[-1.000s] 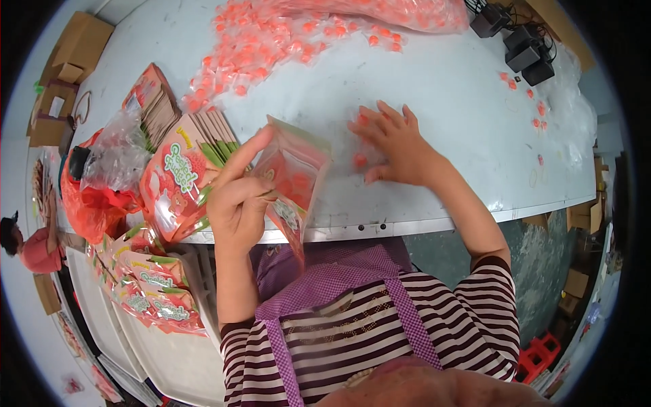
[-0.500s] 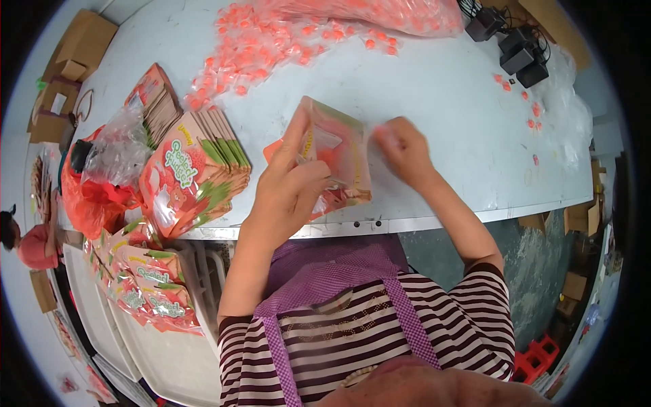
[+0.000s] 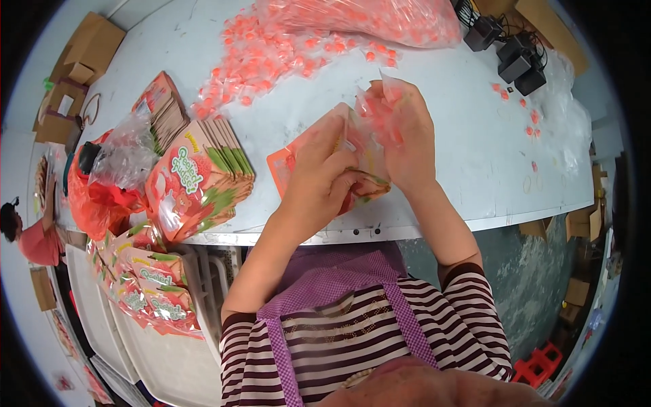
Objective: Counting and placing pink candies into individual plastic pouches.
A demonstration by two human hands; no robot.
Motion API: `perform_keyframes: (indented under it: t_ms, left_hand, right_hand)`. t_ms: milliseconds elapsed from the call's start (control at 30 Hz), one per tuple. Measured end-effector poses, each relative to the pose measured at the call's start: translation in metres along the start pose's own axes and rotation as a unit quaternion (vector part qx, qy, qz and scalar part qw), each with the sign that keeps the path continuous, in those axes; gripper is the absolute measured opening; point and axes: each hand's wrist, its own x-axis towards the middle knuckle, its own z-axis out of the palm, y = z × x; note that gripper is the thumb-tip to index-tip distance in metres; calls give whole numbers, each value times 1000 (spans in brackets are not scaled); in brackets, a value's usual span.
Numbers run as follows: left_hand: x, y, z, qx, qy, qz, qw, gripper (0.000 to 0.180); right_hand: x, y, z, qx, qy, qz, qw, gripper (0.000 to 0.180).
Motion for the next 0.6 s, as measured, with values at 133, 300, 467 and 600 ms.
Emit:
perform_keyframes:
  t_ms: [133,300,467,600]
  left_hand:
    - [-1,2,1,-33,21,-33,999,18]
    - [1,2,-1,-34,14,-37,999,17]
    - [-6,1,-9,-55,41,-17,998,15]
    - [-13,5,-14,-158,75,-25,984,14]
  right_hand:
    - [0,2,-5,-142,-21,-79,986,35]
    - [-7,9,-13,-107,-84,-10,991,33]
    - [-8,6,-19,-175,-86,-156,968,42]
    - [-20,-2,-21,-453,-342,-206,797,59]
